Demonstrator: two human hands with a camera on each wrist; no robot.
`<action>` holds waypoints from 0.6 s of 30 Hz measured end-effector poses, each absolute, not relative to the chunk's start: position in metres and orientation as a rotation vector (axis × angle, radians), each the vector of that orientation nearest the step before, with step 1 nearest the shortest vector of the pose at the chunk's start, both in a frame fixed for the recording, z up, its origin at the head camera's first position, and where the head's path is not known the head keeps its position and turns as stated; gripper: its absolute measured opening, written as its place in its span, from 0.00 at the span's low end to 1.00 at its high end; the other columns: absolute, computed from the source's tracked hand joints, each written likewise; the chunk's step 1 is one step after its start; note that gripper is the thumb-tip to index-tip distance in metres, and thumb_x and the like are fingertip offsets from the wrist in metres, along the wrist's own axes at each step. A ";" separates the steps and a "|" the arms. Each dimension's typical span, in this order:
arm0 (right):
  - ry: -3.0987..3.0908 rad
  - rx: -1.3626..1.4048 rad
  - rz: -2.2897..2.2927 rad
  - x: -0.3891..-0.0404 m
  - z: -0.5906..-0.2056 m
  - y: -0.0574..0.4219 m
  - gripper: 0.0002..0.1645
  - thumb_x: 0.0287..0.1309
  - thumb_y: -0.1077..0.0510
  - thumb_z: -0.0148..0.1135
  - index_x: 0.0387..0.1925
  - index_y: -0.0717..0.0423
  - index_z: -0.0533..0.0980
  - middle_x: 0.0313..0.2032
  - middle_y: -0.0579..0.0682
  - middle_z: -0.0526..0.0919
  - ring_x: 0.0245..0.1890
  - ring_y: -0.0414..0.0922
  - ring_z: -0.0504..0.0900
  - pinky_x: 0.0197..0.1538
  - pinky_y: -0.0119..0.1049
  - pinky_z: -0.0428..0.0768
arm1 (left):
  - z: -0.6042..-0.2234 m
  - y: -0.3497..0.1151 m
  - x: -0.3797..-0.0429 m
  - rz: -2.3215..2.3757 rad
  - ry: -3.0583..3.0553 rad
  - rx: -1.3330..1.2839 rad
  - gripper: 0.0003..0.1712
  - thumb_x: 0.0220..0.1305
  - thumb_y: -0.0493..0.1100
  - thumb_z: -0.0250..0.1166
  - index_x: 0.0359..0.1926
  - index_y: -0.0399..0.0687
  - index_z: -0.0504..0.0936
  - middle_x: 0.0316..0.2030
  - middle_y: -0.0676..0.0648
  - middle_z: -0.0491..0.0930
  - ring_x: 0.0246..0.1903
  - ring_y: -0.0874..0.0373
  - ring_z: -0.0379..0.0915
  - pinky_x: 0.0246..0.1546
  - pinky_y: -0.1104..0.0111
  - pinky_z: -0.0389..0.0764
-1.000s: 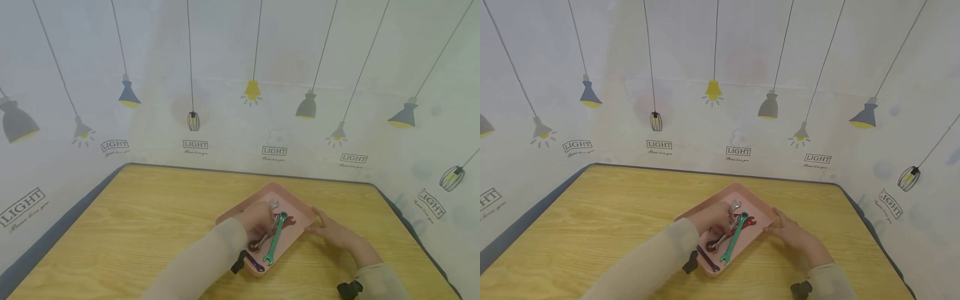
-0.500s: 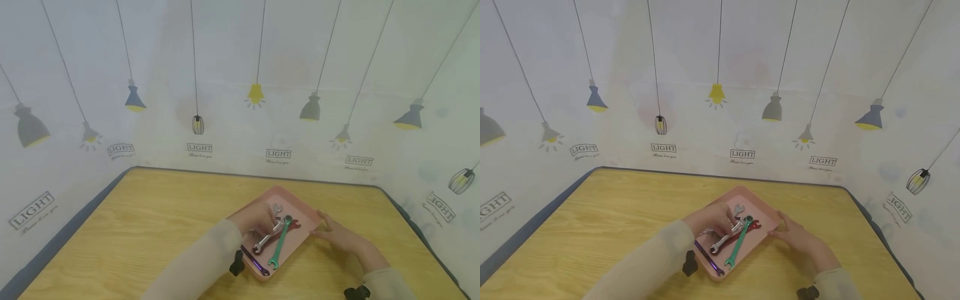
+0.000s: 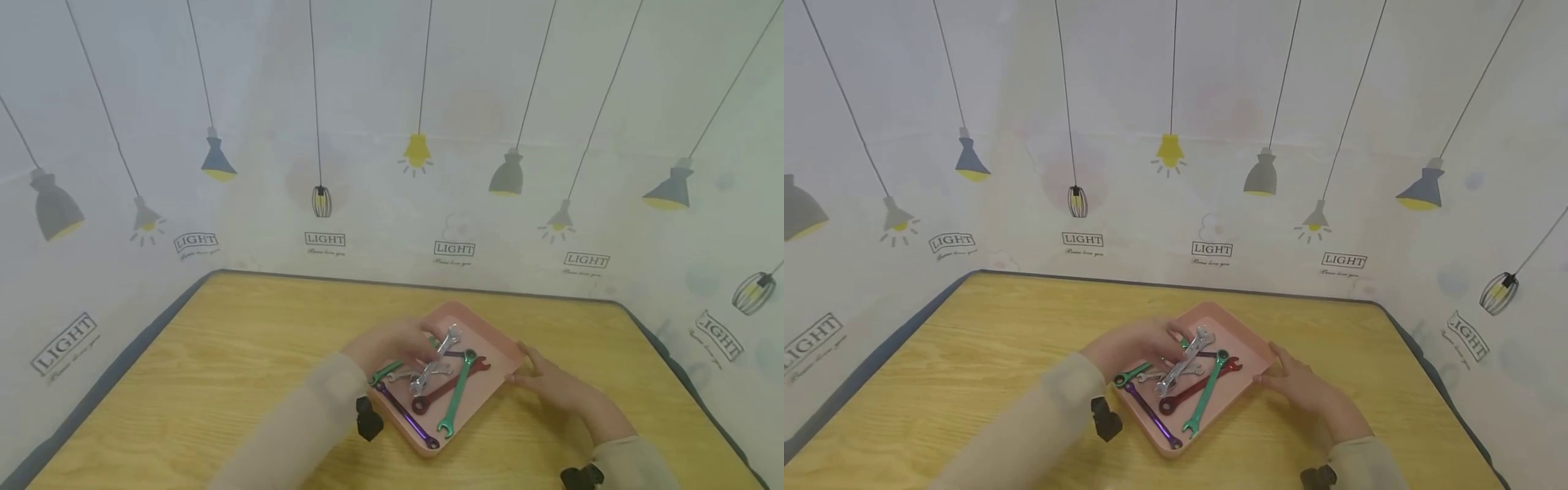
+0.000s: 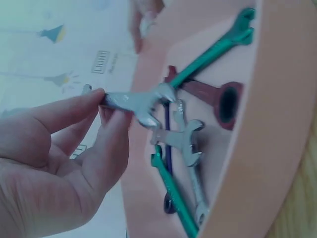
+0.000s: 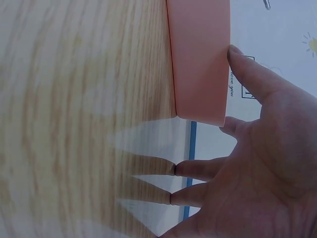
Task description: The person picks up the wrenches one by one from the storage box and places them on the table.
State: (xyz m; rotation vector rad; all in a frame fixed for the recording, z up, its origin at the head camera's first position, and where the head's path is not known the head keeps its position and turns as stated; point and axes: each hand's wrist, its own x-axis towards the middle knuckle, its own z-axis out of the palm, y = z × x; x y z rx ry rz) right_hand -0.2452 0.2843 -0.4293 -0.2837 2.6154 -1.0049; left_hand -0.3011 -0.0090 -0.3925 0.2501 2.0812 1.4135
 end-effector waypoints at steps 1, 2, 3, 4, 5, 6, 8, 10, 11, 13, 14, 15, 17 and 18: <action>2.617 -0.285 -1.004 -0.246 -0.430 0.284 0.54 0.67 0.39 0.53 0.74 0.65 0.37 0.71 0.75 0.41 0.68 0.74 0.40 0.63 0.72 0.44 | -0.392 -0.011 -0.303 1.431 2.062 0.249 0.22 0.56 0.27 0.65 0.53 0.39 0.77 0.40 0.36 0.79 0.40 0.45 0.80 0.38 0.58 0.84; 2.619 -0.285 -1.005 -0.246 -0.430 0.284 0.55 0.67 0.39 0.53 0.74 0.65 0.37 0.71 0.75 0.41 0.68 0.74 0.40 0.64 0.72 0.44 | -0.392 -0.014 -0.305 1.463 2.038 0.253 0.22 0.56 0.26 0.65 0.53 0.39 0.78 0.41 0.36 0.79 0.39 0.45 0.80 0.38 0.58 0.84; 2.620 -0.284 -1.004 -0.246 -0.430 0.284 0.55 0.67 0.39 0.53 0.74 0.65 0.37 0.71 0.74 0.41 0.69 0.74 0.40 0.64 0.71 0.43 | -0.389 -0.017 -0.304 1.484 2.024 0.263 0.22 0.55 0.27 0.65 0.53 0.39 0.78 0.42 0.36 0.80 0.40 0.45 0.80 0.39 0.58 0.84; 2.621 -0.284 -1.004 -0.247 -0.431 0.285 0.55 0.67 0.39 0.53 0.74 0.65 0.37 0.71 0.74 0.41 0.69 0.74 0.40 0.64 0.71 0.43 | -0.387 -0.020 -0.304 1.512 2.004 0.270 0.23 0.55 0.27 0.65 0.53 0.38 0.78 0.44 0.35 0.79 0.41 0.44 0.80 0.41 0.57 0.83; 2.624 -0.290 -1.002 -0.247 -0.431 0.285 0.55 0.67 0.39 0.53 0.74 0.65 0.37 0.71 0.75 0.41 0.68 0.74 0.41 0.63 0.72 0.44 | -0.385 -0.025 -0.303 1.543 1.978 0.267 0.24 0.55 0.28 0.66 0.54 0.39 0.77 0.46 0.35 0.79 0.41 0.45 0.80 0.42 0.57 0.82; 2.627 -0.295 -1.003 -0.248 -0.431 0.286 0.55 0.67 0.39 0.53 0.74 0.66 0.37 0.71 0.75 0.41 0.68 0.74 0.41 0.63 0.72 0.44 | -0.383 -0.029 -0.301 1.564 1.967 0.268 0.24 0.55 0.29 0.67 0.55 0.40 0.77 0.47 0.36 0.79 0.41 0.45 0.79 0.42 0.57 0.82; 2.622 -0.300 -1.010 -0.248 -0.431 0.286 0.54 0.67 0.40 0.53 0.74 0.67 0.37 0.70 0.76 0.41 0.68 0.75 0.41 0.63 0.72 0.45 | -0.380 -0.038 -0.301 1.591 1.947 0.283 0.25 0.55 0.30 0.67 0.56 0.40 0.77 0.49 0.35 0.78 0.43 0.44 0.79 0.44 0.57 0.81; 2.619 -0.305 -1.012 -0.249 -0.432 0.287 0.54 0.67 0.40 0.53 0.74 0.67 0.37 0.70 0.76 0.41 0.68 0.75 0.41 0.63 0.72 0.45 | -0.377 -0.046 -0.302 1.586 1.951 0.288 0.26 0.57 0.32 0.66 0.58 0.40 0.76 0.50 0.35 0.78 0.45 0.44 0.79 0.45 0.58 0.81; 2.616 -0.307 -1.010 -0.248 -0.432 0.287 0.54 0.68 0.40 0.53 0.74 0.67 0.37 0.70 0.76 0.41 0.68 0.75 0.41 0.63 0.72 0.45 | -0.376 -0.050 -0.303 1.576 1.965 0.289 0.25 0.57 0.32 0.66 0.58 0.40 0.75 0.50 0.35 0.77 0.45 0.44 0.79 0.45 0.58 0.81; 2.611 -0.297 -1.007 -0.248 -0.433 0.287 0.54 0.67 0.40 0.53 0.74 0.65 0.37 0.71 0.75 0.40 0.68 0.75 0.40 0.63 0.72 0.45 | -0.374 -0.057 -0.306 1.541 2.011 0.303 0.24 0.59 0.32 0.65 0.58 0.39 0.75 0.49 0.35 0.77 0.45 0.44 0.80 0.44 0.59 0.82; 2.613 -0.298 -1.000 -0.248 -0.433 0.287 0.54 0.67 0.40 0.53 0.74 0.65 0.37 0.71 0.75 0.40 0.68 0.75 0.40 0.63 0.72 0.45 | -0.373 -0.060 -0.307 1.540 2.017 0.294 0.24 0.60 0.32 0.64 0.58 0.39 0.75 0.49 0.35 0.78 0.45 0.44 0.80 0.44 0.59 0.82; 2.613 -0.297 -0.997 -0.248 -0.433 0.287 0.54 0.67 0.39 0.53 0.74 0.65 0.37 0.71 0.74 0.40 0.68 0.74 0.40 0.63 0.72 0.45 | -0.373 -0.063 -0.308 1.543 2.016 0.283 0.23 0.60 0.32 0.64 0.58 0.39 0.75 0.49 0.35 0.78 0.45 0.43 0.80 0.44 0.59 0.82; 2.612 -0.293 -0.997 -0.247 -0.432 0.286 0.54 0.67 0.39 0.53 0.75 0.64 0.37 0.71 0.74 0.40 0.68 0.74 0.40 0.63 0.72 0.45 | -0.371 -0.070 -0.310 1.556 2.012 0.265 0.23 0.61 0.31 0.63 0.58 0.39 0.74 0.48 0.33 0.78 0.47 0.40 0.79 0.43 0.58 0.83; 2.613 -0.297 -0.998 -0.247 -0.431 0.286 0.54 0.67 0.40 0.53 0.75 0.65 0.37 0.71 0.74 0.40 0.68 0.74 0.40 0.63 0.72 0.45 | -0.370 -0.073 -0.310 1.566 2.007 0.254 0.23 0.61 0.31 0.63 0.58 0.40 0.74 0.48 0.32 0.78 0.48 0.39 0.79 0.43 0.57 0.83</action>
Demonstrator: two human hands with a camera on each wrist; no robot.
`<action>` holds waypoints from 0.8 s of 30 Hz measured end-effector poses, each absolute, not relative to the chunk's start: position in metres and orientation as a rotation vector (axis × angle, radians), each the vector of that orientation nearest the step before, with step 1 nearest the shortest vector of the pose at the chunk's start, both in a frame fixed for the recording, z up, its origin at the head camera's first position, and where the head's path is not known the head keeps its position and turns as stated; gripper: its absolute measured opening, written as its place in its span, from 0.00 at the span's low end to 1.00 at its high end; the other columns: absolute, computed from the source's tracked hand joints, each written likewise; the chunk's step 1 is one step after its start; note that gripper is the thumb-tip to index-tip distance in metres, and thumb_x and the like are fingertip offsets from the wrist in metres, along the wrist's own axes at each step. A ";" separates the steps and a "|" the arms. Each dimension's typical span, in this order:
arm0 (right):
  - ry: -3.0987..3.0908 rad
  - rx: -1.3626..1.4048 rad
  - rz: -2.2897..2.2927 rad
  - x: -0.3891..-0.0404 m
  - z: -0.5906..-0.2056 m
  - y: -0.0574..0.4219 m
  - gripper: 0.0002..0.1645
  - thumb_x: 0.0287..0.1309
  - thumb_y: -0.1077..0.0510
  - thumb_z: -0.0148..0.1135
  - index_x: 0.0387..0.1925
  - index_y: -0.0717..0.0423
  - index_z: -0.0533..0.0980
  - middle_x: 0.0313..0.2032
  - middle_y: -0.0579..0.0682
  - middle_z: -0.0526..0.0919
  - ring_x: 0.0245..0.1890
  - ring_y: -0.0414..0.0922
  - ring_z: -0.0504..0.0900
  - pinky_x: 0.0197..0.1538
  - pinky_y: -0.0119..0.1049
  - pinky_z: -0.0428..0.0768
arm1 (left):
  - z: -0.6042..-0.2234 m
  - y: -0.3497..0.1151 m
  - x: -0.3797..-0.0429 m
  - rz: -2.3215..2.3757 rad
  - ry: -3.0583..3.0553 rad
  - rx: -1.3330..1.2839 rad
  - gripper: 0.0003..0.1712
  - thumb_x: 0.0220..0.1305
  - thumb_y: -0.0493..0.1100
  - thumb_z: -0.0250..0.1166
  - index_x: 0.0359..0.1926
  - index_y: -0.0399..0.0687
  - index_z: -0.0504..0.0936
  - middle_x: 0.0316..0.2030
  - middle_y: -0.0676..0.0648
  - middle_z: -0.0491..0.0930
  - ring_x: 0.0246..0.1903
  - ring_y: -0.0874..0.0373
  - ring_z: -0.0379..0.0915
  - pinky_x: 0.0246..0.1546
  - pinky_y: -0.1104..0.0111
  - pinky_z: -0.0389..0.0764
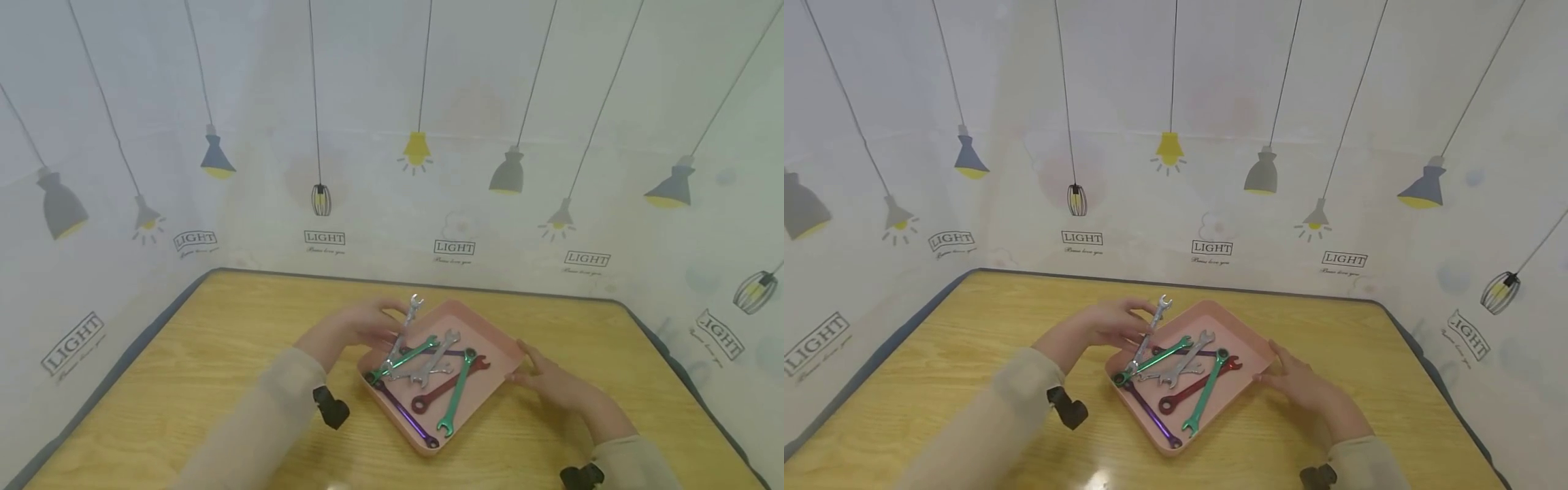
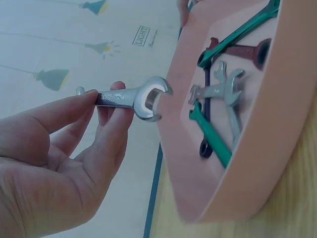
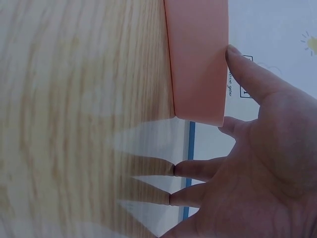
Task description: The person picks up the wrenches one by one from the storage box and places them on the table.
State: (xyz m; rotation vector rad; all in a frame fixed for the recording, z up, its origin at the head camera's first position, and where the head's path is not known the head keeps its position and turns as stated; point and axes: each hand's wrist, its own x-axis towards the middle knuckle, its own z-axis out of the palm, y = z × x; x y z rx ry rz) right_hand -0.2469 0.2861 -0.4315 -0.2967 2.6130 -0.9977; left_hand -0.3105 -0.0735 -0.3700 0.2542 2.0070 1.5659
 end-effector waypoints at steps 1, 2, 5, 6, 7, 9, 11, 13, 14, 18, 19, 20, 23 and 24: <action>2.610 -0.297 -1.003 -0.247 -0.431 0.286 0.54 0.67 0.40 0.53 0.75 0.65 0.37 0.71 0.74 0.40 0.68 0.74 0.40 0.63 0.72 0.45 | -0.369 -0.077 -0.311 1.579 2.000 0.246 0.23 0.62 0.31 0.62 0.58 0.40 0.74 0.49 0.31 0.78 0.49 0.38 0.78 0.43 0.56 0.83; 2.611 -0.301 -1.007 -0.246 -0.431 0.286 0.54 0.67 0.40 0.53 0.74 0.65 0.37 0.71 0.74 0.40 0.68 0.74 0.40 0.63 0.72 0.45 | -0.367 -0.081 -0.311 1.587 2.003 0.239 0.23 0.62 0.31 0.62 0.58 0.40 0.74 0.49 0.31 0.78 0.49 0.38 0.78 0.43 0.56 0.83; 2.612 -0.309 -1.010 -0.247 -0.432 0.286 0.54 0.68 0.40 0.53 0.74 0.66 0.37 0.71 0.74 0.40 0.68 0.74 0.40 0.63 0.72 0.44 | -0.363 -0.092 -0.312 1.616 2.019 0.202 0.23 0.62 0.31 0.61 0.59 0.40 0.73 0.50 0.30 0.76 0.49 0.39 0.78 0.44 0.55 0.82; 2.612 -0.310 -1.008 -0.247 -0.432 0.286 0.54 0.68 0.40 0.53 0.74 0.66 0.37 0.71 0.74 0.40 0.68 0.74 0.40 0.63 0.72 0.44 | -0.362 -0.096 -0.313 1.620 2.029 0.196 0.24 0.62 0.31 0.61 0.60 0.40 0.73 0.50 0.31 0.76 0.48 0.39 0.78 0.44 0.55 0.82; 2.613 -0.306 -1.007 -0.247 -0.432 0.286 0.54 0.68 0.40 0.53 0.74 0.65 0.37 0.71 0.74 0.40 0.68 0.74 0.40 0.63 0.72 0.44 | -0.361 -0.099 -0.314 1.626 2.035 0.186 0.24 0.62 0.31 0.61 0.60 0.40 0.73 0.50 0.30 0.76 0.48 0.40 0.79 0.44 0.55 0.82; 2.617 -0.309 -0.997 -0.248 -0.433 0.287 0.54 0.67 0.40 0.53 0.74 0.65 0.37 0.71 0.74 0.40 0.68 0.74 0.40 0.63 0.72 0.44 | -0.361 -0.106 -0.316 1.637 2.041 0.168 0.24 0.62 0.31 0.61 0.60 0.40 0.72 0.50 0.31 0.77 0.48 0.40 0.79 0.45 0.55 0.82; 2.615 -0.297 -0.999 -0.248 -0.433 0.287 0.54 0.67 0.39 0.53 0.75 0.64 0.37 0.71 0.74 0.40 0.69 0.74 0.39 0.63 0.72 0.44 | -0.361 -0.113 -0.319 1.638 2.046 0.161 0.25 0.62 0.31 0.61 0.61 0.39 0.72 0.50 0.31 0.77 0.50 0.39 0.77 0.45 0.54 0.82; 2.611 -0.288 -1.001 -0.248 -0.433 0.287 0.54 0.67 0.39 0.53 0.75 0.64 0.37 0.71 0.74 0.40 0.69 0.74 0.39 0.63 0.72 0.44 | -0.364 -0.121 -0.324 1.647 2.049 0.145 0.25 0.62 0.31 0.61 0.61 0.39 0.72 0.50 0.31 0.77 0.52 0.37 0.76 0.45 0.54 0.82; 2.607 -0.284 -1.004 -0.248 -0.433 0.287 0.54 0.67 0.39 0.53 0.75 0.64 0.37 0.71 0.74 0.40 0.69 0.74 0.39 0.63 0.72 0.44 | -0.365 -0.125 -0.326 1.647 2.056 0.138 0.25 0.62 0.31 0.61 0.61 0.39 0.72 0.50 0.31 0.77 0.52 0.36 0.75 0.45 0.55 0.82; 2.600 -0.275 -1.010 -0.248 -0.434 0.287 0.54 0.67 0.39 0.53 0.75 0.64 0.37 0.71 0.74 0.40 0.69 0.74 0.39 0.64 0.72 0.44 | -0.373 -0.139 -0.333 1.644 2.096 0.076 0.25 0.61 0.30 0.60 0.61 0.37 0.72 0.52 0.29 0.75 0.51 0.36 0.76 0.45 0.56 0.82; 2.601 -0.280 -1.008 -0.248 -0.434 0.287 0.54 0.67 0.39 0.53 0.75 0.64 0.37 0.71 0.74 0.40 0.69 0.74 0.39 0.63 0.72 0.44 | -0.375 -0.142 -0.335 1.638 2.105 0.057 0.26 0.61 0.30 0.60 0.61 0.37 0.72 0.53 0.29 0.74 0.50 0.37 0.76 0.44 0.56 0.82; 2.601 -0.282 -1.008 -0.249 -0.434 0.287 0.54 0.67 0.39 0.53 0.75 0.64 0.37 0.71 0.75 0.40 0.69 0.74 0.39 0.63 0.72 0.44 | -0.377 -0.144 -0.336 1.631 2.112 0.040 0.26 0.61 0.30 0.60 0.61 0.37 0.72 0.54 0.29 0.74 0.50 0.38 0.77 0.44 0.56 0.82; 2.603 -0.282 -1.007 -0.248 -0.433 0.287 0.54 0.67 0.39 0.53 0.75 0.64 0.37 0.71 0.75 0.40 0.68 0.74 0.40 0.63 0.72 0.44 | -0.385 -0.148 -0.341 1.608 2.131 -0.015 0.25 0.61 0.30 0.60 0.61 0.37 0.72 0.53 0.30 0.75 0.48 0.40 0.78 0.43 0.58 0.83; 2.602 -0.280 -1.011 -0.248 -0.433 0.287 0.54 0.67 0.39 0.53 0.75 0.64 0.37 0.71 0.75 0.40 0.69 0.74 0.40 0.64 0.72 0.44 | -0.387 -0.150 -0.342 1.592 2.143 -0.029 0.24 0.62 0.30 0.61 0.60 0.37 0.72 0.52 0.30 0.76 0.48 0.41 0.78 0.43 0.58 0.83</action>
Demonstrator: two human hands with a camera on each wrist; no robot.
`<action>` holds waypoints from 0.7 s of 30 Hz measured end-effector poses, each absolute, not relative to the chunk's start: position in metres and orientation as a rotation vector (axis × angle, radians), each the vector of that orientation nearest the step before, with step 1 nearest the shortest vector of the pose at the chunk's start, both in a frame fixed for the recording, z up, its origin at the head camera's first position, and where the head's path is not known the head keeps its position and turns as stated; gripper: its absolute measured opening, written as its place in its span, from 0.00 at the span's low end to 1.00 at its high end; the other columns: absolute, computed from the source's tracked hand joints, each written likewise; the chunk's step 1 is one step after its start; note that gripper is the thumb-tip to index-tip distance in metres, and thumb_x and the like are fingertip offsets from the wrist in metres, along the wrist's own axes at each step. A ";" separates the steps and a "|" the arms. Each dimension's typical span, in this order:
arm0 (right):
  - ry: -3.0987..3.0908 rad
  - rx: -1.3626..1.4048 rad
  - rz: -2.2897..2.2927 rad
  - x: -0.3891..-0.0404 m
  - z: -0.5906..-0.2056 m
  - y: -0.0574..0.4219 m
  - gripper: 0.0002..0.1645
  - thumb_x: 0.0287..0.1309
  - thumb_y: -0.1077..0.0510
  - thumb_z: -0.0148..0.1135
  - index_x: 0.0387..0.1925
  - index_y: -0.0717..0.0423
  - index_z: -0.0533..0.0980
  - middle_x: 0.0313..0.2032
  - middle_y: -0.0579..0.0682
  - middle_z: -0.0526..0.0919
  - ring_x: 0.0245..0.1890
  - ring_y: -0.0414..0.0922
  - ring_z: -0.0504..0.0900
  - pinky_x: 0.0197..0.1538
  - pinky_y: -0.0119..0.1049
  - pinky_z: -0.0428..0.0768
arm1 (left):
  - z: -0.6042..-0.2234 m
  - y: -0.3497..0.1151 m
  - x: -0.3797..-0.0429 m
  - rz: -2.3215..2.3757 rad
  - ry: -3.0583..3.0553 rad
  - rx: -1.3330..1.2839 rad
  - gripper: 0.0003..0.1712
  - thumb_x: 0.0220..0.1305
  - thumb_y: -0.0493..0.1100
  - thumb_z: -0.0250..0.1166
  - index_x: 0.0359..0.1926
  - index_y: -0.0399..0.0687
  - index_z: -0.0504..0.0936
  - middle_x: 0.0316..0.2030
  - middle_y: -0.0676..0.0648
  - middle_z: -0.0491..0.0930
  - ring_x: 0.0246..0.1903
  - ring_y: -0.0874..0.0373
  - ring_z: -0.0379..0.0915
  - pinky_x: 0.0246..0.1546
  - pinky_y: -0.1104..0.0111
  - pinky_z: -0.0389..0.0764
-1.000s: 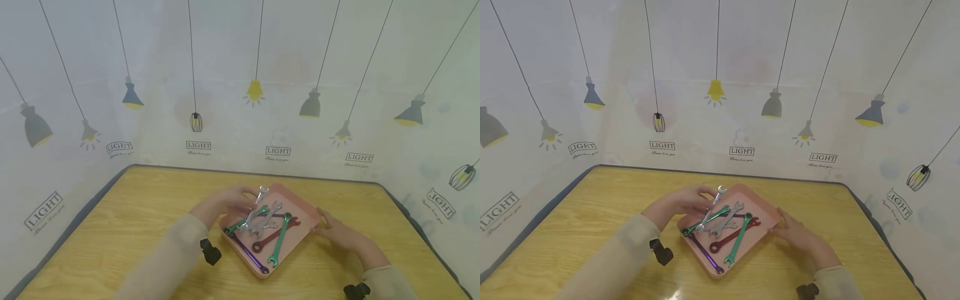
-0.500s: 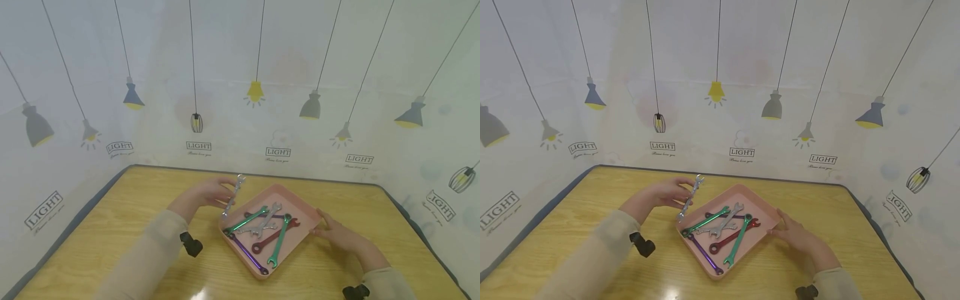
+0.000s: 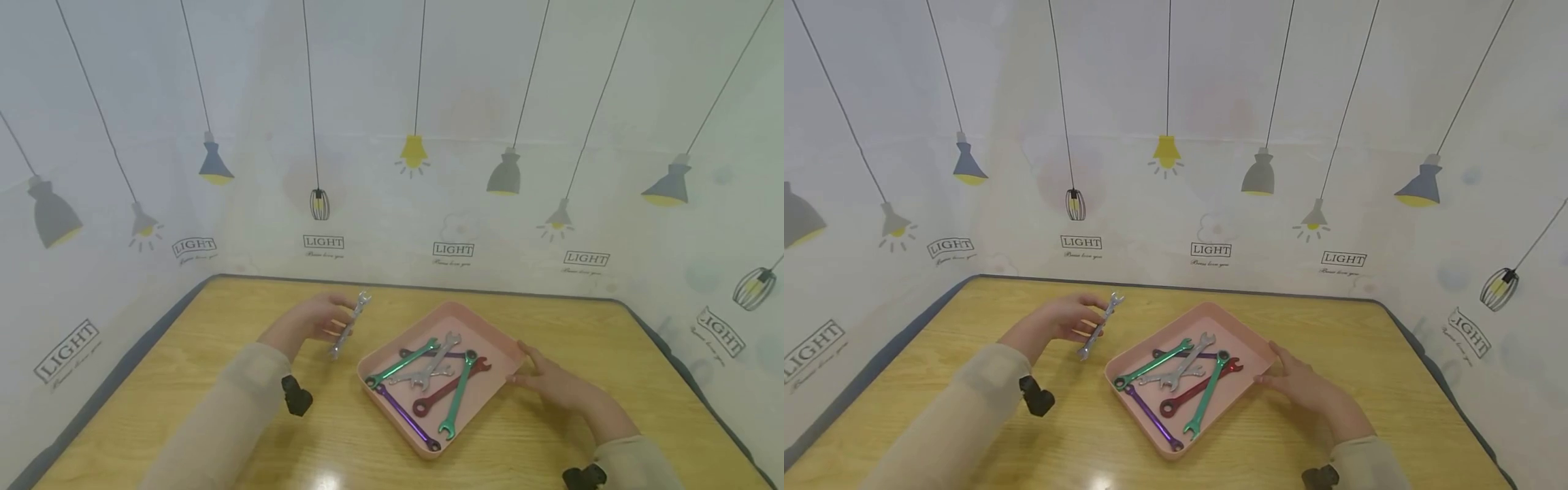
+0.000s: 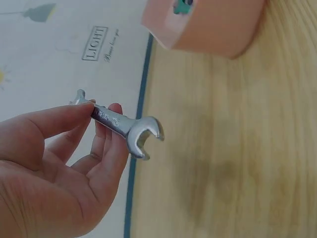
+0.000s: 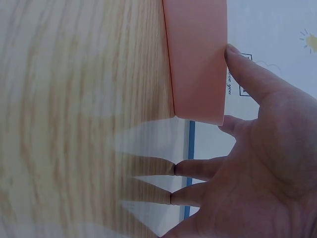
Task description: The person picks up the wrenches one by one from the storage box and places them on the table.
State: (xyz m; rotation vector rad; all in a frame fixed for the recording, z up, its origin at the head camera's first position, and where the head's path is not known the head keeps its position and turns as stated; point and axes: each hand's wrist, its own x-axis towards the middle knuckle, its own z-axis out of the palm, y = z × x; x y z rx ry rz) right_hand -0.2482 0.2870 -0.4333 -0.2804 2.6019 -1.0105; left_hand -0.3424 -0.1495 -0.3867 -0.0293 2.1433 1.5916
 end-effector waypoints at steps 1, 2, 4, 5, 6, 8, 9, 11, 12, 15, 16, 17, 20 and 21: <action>2.603 -0.284 -1.007 -0.248 -0.433 0.287 0.54 0.67 0.39 0.53 0.75 0.65 0.37 0.71 0.75 0.41 0.68 0.74 0.40 0.63 0.72 0.45 | -0.389 -0.150 -0.344 1.579 2.152 -0.045 0.24 0.62 0.30 0.61 0.60 0.37 0.73 0.51 0.31 0.76 0.47 0.41 0.79 0.42 0.59 0.83; 2.603 -0.280 -1.009 -0.248 -0.433 0.287 0.54 0.67 0.39 0.53 0.75 0.64 0.38 0.71 0.75 0.41 0.68 0.74 0.40 0.63 0.72 0.45 | -0.392 -0.151 -0.346 1.558 2.169 -0.057 0.23 0.62 0.30 0.61 0.59 0.37 0.73 0.50 0.31 0.77 0.46 0.42 0.80 0.41 0.59 0.83; 2.604 -0.274 -1.011 -0.248 -0.432 0.287 0.54 0.67 0.39 0.53 0.75 0.64 0.38 0.71 0.75 0.41 0.68 0.74 0.40 0.63 0.72 0.45 | -0.396 -0.152 -0.349 1.515 2.193 -0.088 0.22 0.62 0.30 0.61 0.58 0.37 0.74 0.48 0.32 0.79 0.45 0.43 0.80 0.40 0.59 0.83; 2.607 -0.274 -1.006 -0.248 -0.432 0.287 0.54 0.67 0.38 0.53 0.75 0.64 0.38 0.71 0.75 0.41 0.68 0.74 0.40 0.63 0.72 0.45 | -0.398 -0.153 -0.351 1.495 2.205 -0.101 0.22 0.62 0.30 0.61 0.58 0.37 0.74 0.46 0.33 0.79 0.44 0.43 0.81 0.40 0.60 0.84; 2.609 -0.273 -1.004 -0.248 -0.432 0.287 0.54 0.67 0.38 0.53 0.75 0.64 0.38 0.71 0.74 0.41 0.68 0.74 0.40 0.63 0.72 0.46 | -0.400 -0.154 -0.352 1.473 2.216 -0.112 0.22 0.62 0.30 0.61 0.58 0.38 0.74 0.45 0.34 0.80 0.43 0.44 0.81 0.39 0.60 0.84; 2.613 -0.265 -0.998 -0.247 -0.432 0.287 0.54 0.67 0.38 0.53 0.75 0.63 0.38 0.71 0.74 0.41 0.69 0.73 0.40 0.64 0.72 0.46 | -0.404 -0.156 -0.355 1.427 2.240 -0.123 0.23 0.62 0.28 0.60 0.59 0.37 0.74 0.43 0.35 0.80 0.40 0.46 0.81 0.39 0.61 0.84; 2.614 -0.264 -0.994 -0.247 -0.432 0.287 0.54 0.67 0.38 0.53 0.75 0.63 0.38 0.71 0.74 0.41 0.69 0.74 0.41 0.63 0.72 0.46 | -0.406 -0.157 -0.356 1.420 2.244 -0.136 0.24 0.61 0.28 0.60 0.59 0.36 0.74 0.42 0.36 0.80 0.39 0.47 0.81 0.38 0.61 0.84; 2.613 -0.261 -0.991 -0.247 -0.432 0.287 0.54 0.67 0.38 0.53 0.75 0.62 0.38 0.71 0.74 0.42 0.69 0.74 0.41 0.63 0.73 0.47 | -0.410 -0.157 -0.357 1.392 2.261 -0.137 0.25 0.60 0.27 0.60 0.59 0.36 0.74 0.39 0.38 0.80 0.36 0.50 0.80 0.37 0.63 0.84; 2.612 -0.258 -0.993 -0.247 -0.432 0.287 0.54 0.67 0.38 0.53 0.75 0.62 0.38 0.71 0.74 0.42 0.69 0.74 0.41 0.63 0.73 0.47 | -0.412 -0.157 -0.358 1.376 2.272 -0.132 0.26 0.59 0.26 0.61 0.59 0.36 0.75 0.38 0.39 0.80 0.34 0.52 0.80 0.36 0.64 0.83; 2.611 -0.250 -0.991 -0.247 -0.433 0.287 0.54 0.67 0.38 0.53 0.75 0.62 0.38 0.71 0.74 0.42 0.69 0.74 0.41 0.63 0.72 0.47 | -0.418 -0.156 -0.360 1.349 2.298 -0.117 0.26 0.56 0.26 0.62 0.58 0.36 0.77 0.34 0.42 0.79 0.29 0.55 0.77 0.32 0.66 0.83; 2.609 -0.248 -0.993 -0.247 -0.433 0.287 0.54 0.67 0.38 0.53 0.75 0.62 0.38 0.71 0.74 0.42 0.69 0.74 0.41 0.63 0.72 0.47 | -0.420 -0.156 -0.361 1.336 2.310 -0.105 0.26 0.55 0.26 0.62 0.57 0.36 0.77 0.33 0.43 0.79 0.28 0.56 0.76 0.32 0.66 0.82; 2.610 -0.246 -0.992 -0.247 -0.433 0.287 0.54 0.67 0.38 0.53 0.75 0.62 0.38 0.71 0.75 0.42 0.68 0.74 0.42 0.63 0.72 0.47 | -0.422 -0.156 -0.361 1.332 2.317 -0.096 0.25 0.55 0.26 0.62 0.57 0.36 0.78 0.32 0.43 0.78 0.28 0.56 0.76 0.31 0.66 0.82; 2.617 -0.238 -0.990 -0.246 -0.434 0.287 0.54 0.66 0.37 0.53 0.75 0.61 0.39 0.70 0.75 0.43 0.68 0.74 0.43 0.63 0.72 0.48 | -0.426 -0.155 -0.363 1.332 2.322 -0.096 0.22 0.55 0.26 0.63 0.53 0.34 0.79 0.28 0.45 0.78 0.26 0.57 0.75 0.31 0.67 0.81; 2.618 -0.238 -0.994 -0.246 -0.434 0.287 0.54 0.66 0.38 0.53 0.75 0.61 0.39 0.70 0.75 0.44 0.68 0.74 0.43 0.63 0.72 0.48 | -0.428 -0.154 -0.363 1.335 2.320 -0.098 0.21 0.55 0.26 0.63 0.52 0.33 0.80 0.27 0.46 0.78 0.26 0.58 0.75 0.31 0.68 0.81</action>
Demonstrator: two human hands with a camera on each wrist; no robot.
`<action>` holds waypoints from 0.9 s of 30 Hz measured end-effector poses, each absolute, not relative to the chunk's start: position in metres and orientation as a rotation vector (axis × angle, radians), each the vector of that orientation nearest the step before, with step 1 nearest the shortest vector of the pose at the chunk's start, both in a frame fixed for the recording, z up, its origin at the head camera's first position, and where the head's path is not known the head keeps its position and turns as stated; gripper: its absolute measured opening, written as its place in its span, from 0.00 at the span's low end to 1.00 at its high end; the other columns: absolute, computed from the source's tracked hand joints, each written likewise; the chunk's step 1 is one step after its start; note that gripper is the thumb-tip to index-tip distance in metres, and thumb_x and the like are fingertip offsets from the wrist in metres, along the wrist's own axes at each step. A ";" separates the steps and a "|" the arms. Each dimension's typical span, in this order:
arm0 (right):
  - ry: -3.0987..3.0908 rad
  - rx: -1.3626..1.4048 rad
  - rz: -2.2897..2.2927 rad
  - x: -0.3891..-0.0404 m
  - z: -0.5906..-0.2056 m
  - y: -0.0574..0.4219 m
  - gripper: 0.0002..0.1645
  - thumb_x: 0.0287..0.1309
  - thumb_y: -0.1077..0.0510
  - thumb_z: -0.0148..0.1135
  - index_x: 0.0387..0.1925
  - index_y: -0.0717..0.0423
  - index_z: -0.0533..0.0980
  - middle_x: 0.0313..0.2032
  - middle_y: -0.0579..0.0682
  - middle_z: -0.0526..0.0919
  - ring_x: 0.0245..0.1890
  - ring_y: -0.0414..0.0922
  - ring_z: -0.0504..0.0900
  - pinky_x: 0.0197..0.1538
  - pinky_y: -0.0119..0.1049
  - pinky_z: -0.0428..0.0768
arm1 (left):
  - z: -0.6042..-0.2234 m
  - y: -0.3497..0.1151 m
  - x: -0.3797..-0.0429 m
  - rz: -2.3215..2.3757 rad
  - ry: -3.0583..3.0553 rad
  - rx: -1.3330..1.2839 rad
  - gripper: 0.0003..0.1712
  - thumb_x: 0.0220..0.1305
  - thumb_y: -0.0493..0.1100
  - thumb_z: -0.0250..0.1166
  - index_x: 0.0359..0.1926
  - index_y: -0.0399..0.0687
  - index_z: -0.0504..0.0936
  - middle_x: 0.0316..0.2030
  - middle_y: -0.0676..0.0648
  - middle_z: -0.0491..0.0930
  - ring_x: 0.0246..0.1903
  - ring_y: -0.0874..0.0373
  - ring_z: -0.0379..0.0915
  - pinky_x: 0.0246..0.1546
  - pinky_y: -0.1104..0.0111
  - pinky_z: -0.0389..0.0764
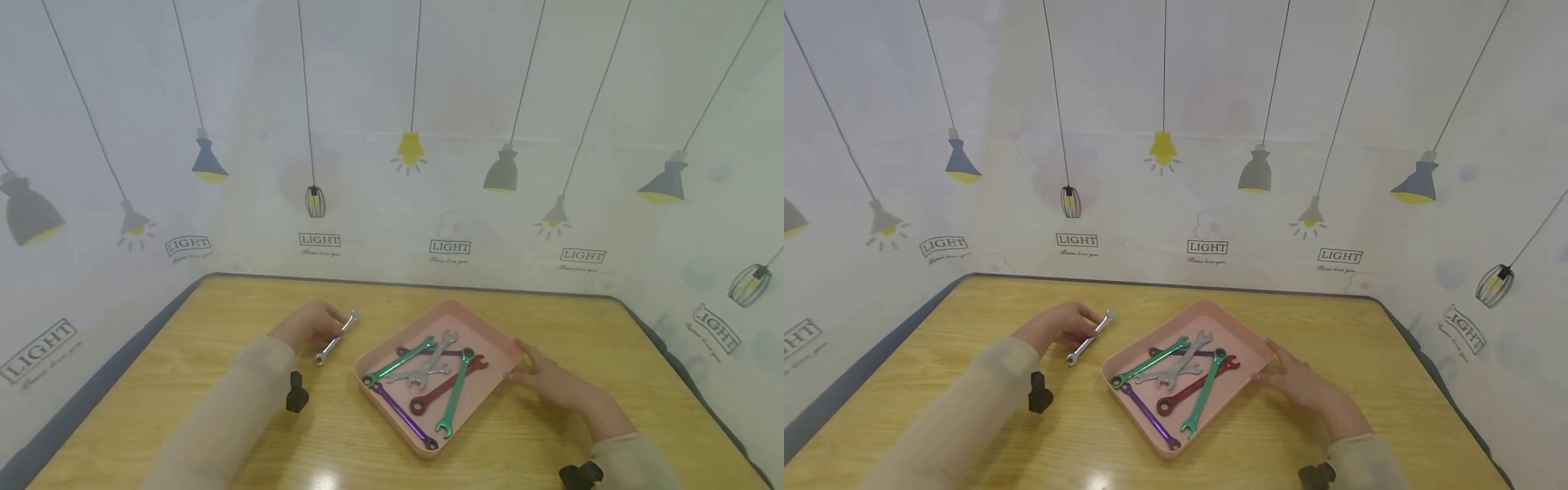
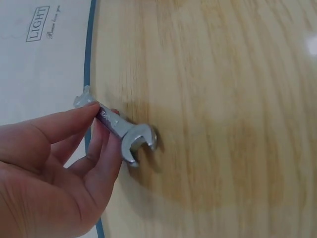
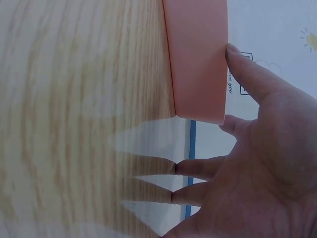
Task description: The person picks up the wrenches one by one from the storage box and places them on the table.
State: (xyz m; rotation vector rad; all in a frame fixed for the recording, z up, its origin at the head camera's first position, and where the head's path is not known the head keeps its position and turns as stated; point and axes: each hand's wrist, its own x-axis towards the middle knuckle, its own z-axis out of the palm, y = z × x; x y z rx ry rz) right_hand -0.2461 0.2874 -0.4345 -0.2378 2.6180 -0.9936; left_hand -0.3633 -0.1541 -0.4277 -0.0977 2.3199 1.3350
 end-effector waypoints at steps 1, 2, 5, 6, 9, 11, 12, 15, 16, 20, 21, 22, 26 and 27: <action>2.616 -0.237 -0.998 -0.246 -0.434 0.287 0.54 0.67 0.38 0.53 0.75 0.61 0.39 0.70 0.76 0.44 0.68 0.74 0.43 0.63 0.72 0.48 | -0.428 -0.154 -0.364 1.331 2.324 -0.102 0.19 0.55 0.26 0.64 0.51 0.33 0.80 0.26 0.47 0.77 0.25 0.58 0.74 0.30 0.68 0.81; 2.618 -0.236 -0.997 -0.246 -0.435 0.287 0.54 0.67 0.38 0.53 0.75 0.61 0.39 0.70 0.76 0.44 0.68 0.74 0.43 0.63 0.72 0.48 | -0.428 -0.154 -0.364 1.325 2.331 -0.112 0.18 0.55 0.27 0.65 0.49 0.33 0.81 0.25 0.47 0.78 0.25 0.59 0.74 0.30 0.69 0.80; 2.622 -0.240 -0.991 -0.247 -0.436 0.287 0.54 0.67 0.38 0.53 0.75 0.62 0.38 0.70 0.76 0.44 0.68 0.75 0.43 0.63 0.73 0.48 | -0.429 -0.152 -0.365 1.289 2.374 -0.132 0.16 0.54 0.27 0.67 0.46 0.34 0.83 0.26 0.48 0.79 0.24 0.60 0.73 0.29 0.71 0.80; 2.621 -0.239 -0.993 -0.247 -0.436 0.287 0.54 0.67 0.38 0.53 0.75 0.61 0.38 0.70 0.75 0.43 0.68 0.75 0.43 0.63 0.73 0.48 | -0.429 -0.151 -0.365 1.288 2.381 -0.139 0.15 0.54 0.27 0.67 0.45 0.34 0.84 0.26 0.47 0.80 0.24 0.60 0.73 0.29 0.71 0.80; 2.623 -0.237 -0.991 -0.246 -0.435 0.287 0.53 0.67 0.38 0.53 0.75 0.61 0.38 0.71 0.74 0.43 0.68 0.75 0.43 0.63 0.73 0.48 | -0.428 -0.150 -0.363 1.310 2.387 -0.167 0.16 0.53 0.26 0.67 0.45 0.33 0.83 0.29 0.46 0.81 0.25 0.59 0.74 0.31 0.70 0.81; 2.623 -0.239 -0.995 -0.246 -0.434 0.286 0.53 0.67 0.38 0.53 0.75 0.61 0.38 0.71 0.74 0.42 0.68 0.74 0.42 0.63 0.73 0.47 | -0.427 -0.149 -0.361 1.350 2.375 -0.183 0.17 0.53 0.26 0.67 0.46 0.32 0.82 0.30 0.45 0.81 0.28 0.58 0.75 0.34 0.68 0.82; 2.622 -0.243 -0.998 -0.246 -0.434 0.286 0.53 0.67 0.38 0.52 0.75 0.61 0.38 0.71 0.74 0.42 0.68 0.74 0.42 0.63 0.73 0.47 | -0.427 -0.148 -0.360 1.371 2.370 -0.194 0.18 0.53 0.26 0.67 0.47 0.32 0.82 0.32 0.44 0.82 0.29 0.57 0.75 0.35 0.67 0.82; 2.626 -0.253 -1.003 -0.245 -0.433 0.286 0.53 0.68 0.39 0.52 0.75 0.62 0.38 0.71 0.74 0.43 0.68 0.74 0.43 0.63 0.72 0.47 | -0.425 -0.148 -0.358 1.391 2.372 -0.213 0.19 0.55 0.29 0.67 0.49 0.33 0.80 0.36 0.42 0.82 0.34 0.53 0.78 0.38 0.64 0.82; 2.629 -0.260 -1.000 -0.245 -0.433 0.286 0.53 0.68 0.39 0.52 0.75 0.62 0.38 0.71 0.74 0.43 0.68 0.74 0.43 0.63 0.72 0.48 | -0.424 -0.148 -0.358 1.391 2.377 -0.211 0.19 0.56 0.30 0.67 0.50 0.34 0.79 0.37 0.41 0.82 0.36 0.51 0.78 0.39 0.63 0.82; 2.624 -0.260 -1.004 -0.245 -0.433 0.285 0.53 0.68 0.39 0.53 0.75 0.62 0.38 0.71 0.74 0.43 0.68 0.74 0.43 0.63 0.72 0.48 | -0.422 -0.149 -0.358 1.384 2.379 -0.227 0.21 0.57 0.33 0.67 0.53 0.35 0.78 0.41 0.39 0.81 0.40 0.48 0.79 0.40 0.61 0.82; 2.619 -0.252 -1.011 -0.245 -0.433 0.285 0.53 0.67 0.39 0.53 0.75 0.61 0.38 0.71 0.74 0.43 0.69 0.73 0.42 0.64 0.72 0.47 | -0.422 -0.149 -0.359 1.384 2.378 -0.227 0.22 0.57 0.33 0.67 0.53 0.35 0.77 0.41 0.39 0.81 0.41 0.47 0.79 0.40 0.60 0.82; 2.621 -0.252 -1.007 -0.245 -0.433 0.285 0.53 0.67 0.39 0.53 0.75 0.62 0.38 0.71 0.74 0.43 0.69 0.74 0.42 0.64 0.72 0.47 | -0.421 -0.149 -0.359 1.394 2.373 -0.230 0.22 0.57 0.33 0.68 0.54 0.35 0.77 0.41 0.38 0.81 0.41 0.47 0.78 0.41 0.60 0.82; 2.629 -0.253 -1.008 -0.246 -0.434 0.286 0.53 0.67 0.39 0.53 0.75 0.62 0.39 0.71 0.73 0.43 0.69 0.73 0.42 0.64 0.71 0.46 | -0.420 -0.150 -0.358 1.410 2.375 -0.174 0.23 0.59 0.34 0.66 0.56 0.34 0.75 0.44 0.37 0.79 0.43 0.45 0.78 0.42 0.59 0.82; 2.630 -0.255 -1.008 -0.247 -0.435 0.286 0.53 0.67 0.39 0.53 0.75 0.62 0.39 0.71 0.73 0.43 0.69 0.73 0.42 0.64 0.71 0.46 | -0.419 -0.150 -0.358 1.414 2.377 -0.161 0.23 0.59 0.35 0.66 0.56 0.34 0.76 0.44 0.37 0.79 0.43 0.45 0.78 0.43 0.59 0.82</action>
